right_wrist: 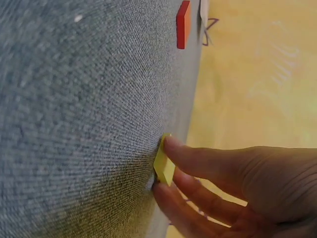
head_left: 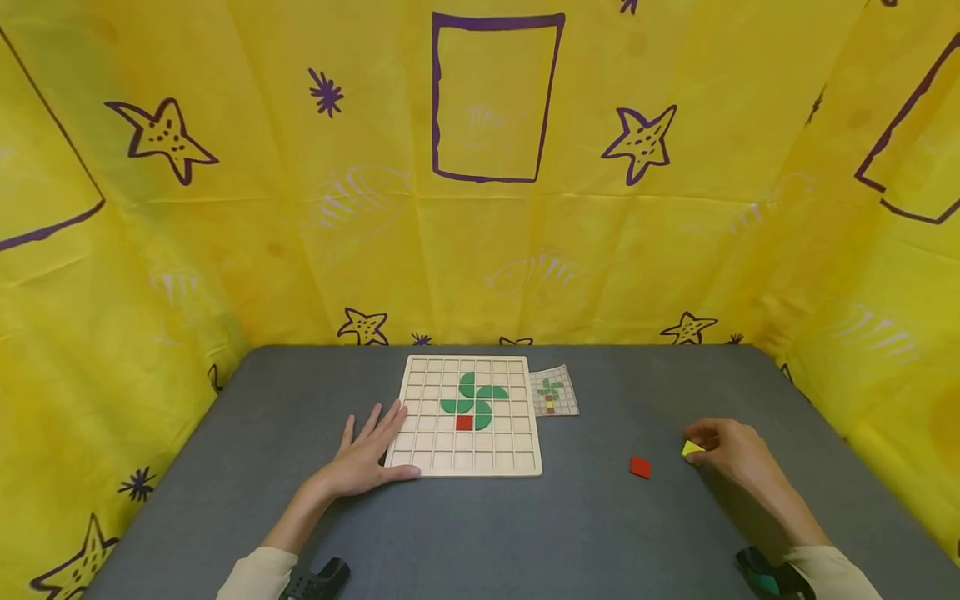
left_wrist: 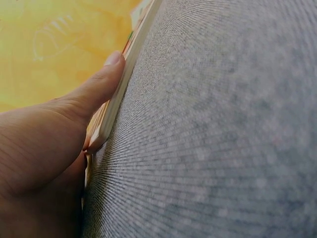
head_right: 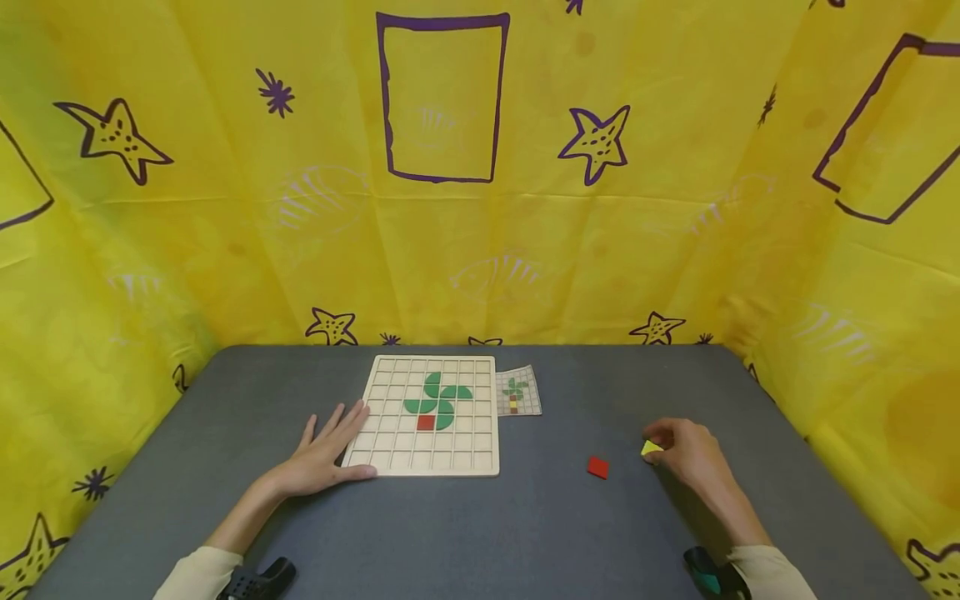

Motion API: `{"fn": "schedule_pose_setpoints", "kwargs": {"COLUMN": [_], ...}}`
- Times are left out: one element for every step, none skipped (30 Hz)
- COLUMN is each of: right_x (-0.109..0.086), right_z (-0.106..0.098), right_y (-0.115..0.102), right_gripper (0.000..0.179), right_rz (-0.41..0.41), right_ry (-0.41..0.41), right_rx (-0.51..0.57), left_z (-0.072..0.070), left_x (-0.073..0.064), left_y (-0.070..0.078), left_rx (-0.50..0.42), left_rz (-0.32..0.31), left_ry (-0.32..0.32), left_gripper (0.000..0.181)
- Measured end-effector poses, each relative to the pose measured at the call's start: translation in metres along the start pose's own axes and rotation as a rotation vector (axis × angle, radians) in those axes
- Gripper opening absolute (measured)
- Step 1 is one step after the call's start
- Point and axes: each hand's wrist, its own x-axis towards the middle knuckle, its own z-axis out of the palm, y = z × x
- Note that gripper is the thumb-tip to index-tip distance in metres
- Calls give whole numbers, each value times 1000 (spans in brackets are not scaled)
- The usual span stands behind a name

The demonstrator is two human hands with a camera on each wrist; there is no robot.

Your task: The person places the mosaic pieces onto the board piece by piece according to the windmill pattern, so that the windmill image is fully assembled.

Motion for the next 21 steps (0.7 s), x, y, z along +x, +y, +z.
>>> {"fn": "schedule_pose_setpoints", "kwargs": {"right_x": [0, 1, 1, 1, 1, 2, 2, 2, 2, 2, 3, 3, 3, 3, 3, 3, 4, 5, 6, 8, 9], "right_z": [0, 1, 1, 1, 1, 2, 2, 2, 3, 3, 3, 4, 4, 4, 4, 4, 4, 4, 4, 5, 5], "right_y": [-1, -1, -2, -2, -2, -3, -3, -3, -4, -4, -6, -7, -8, -10, -12, -14, -16, -17, -19, -21, -23], "right_gripper": [33, 31, 29, 27, 25, 24, 23, 23, 23, 22, 22, 22, 22, 21, 21, 21, 21, 22, 22, 23, 23], "right_rz": [-5, -10, -17, -25, -33, -42, -50, -58, -65, -71, -78, -82, -87, -92, -98, -106, -114, -124, -137, -152, -167], "right_ry": [7, 13, 23, 33, 40, 48, 52, 56, 59, 62, 66, 71, 73, 77, 80, 84, 91, 99, 108, 121, 132], "right_rx": [7, 15, 20, 26, 32, 39, 46, 49, 53, 58, 64, 70, 78, 82, 86, 91, 93, 94, 91, 86, 84], "left_z": [0, 0, 0, 0, 0, 0, 1, 1, 1, 1, 2, 3, 3, 2, 3, 3, 3, 2, 2, 1, 1], "left_x": [0, 0, 0, 0, 0, 0, 1, 1, 1, 1, 1, 1, 1, 0, 0, 0, -1, -1, -1, -2, -2], "left_y": [0, 0, -1, -1, -1, -1, -2, -2, -2, -2, -2, -2, -2, -1, -1, -1, -1, -1, 0, -1, -1], "left_rx": [1, 0, -2, -5, -3, -6, -2, -3, -3, -2, 2, 2, 6, 2, 5, 5, 7, 5, 6, 6, 9], "left_rz": [0, 1, 2, 4, 5, 7, 10, 10, 10, 14, 16, 19, 20, 21, 23, 25, 23, 21, 19, 18, 15], "left_ry": [1, 1, 1, 2, 2, 1, 5, 5, 6, 9, 13, 18, 20, 17, 19, 20, 19, 17, 15, 15, 17], "left_gripper": [103, 103, 103, 103, 103, 103, 103, 103, 103, 103, 103, 103, 102, 102, 102, 102, 102, 103, 103, 103, 103]}}
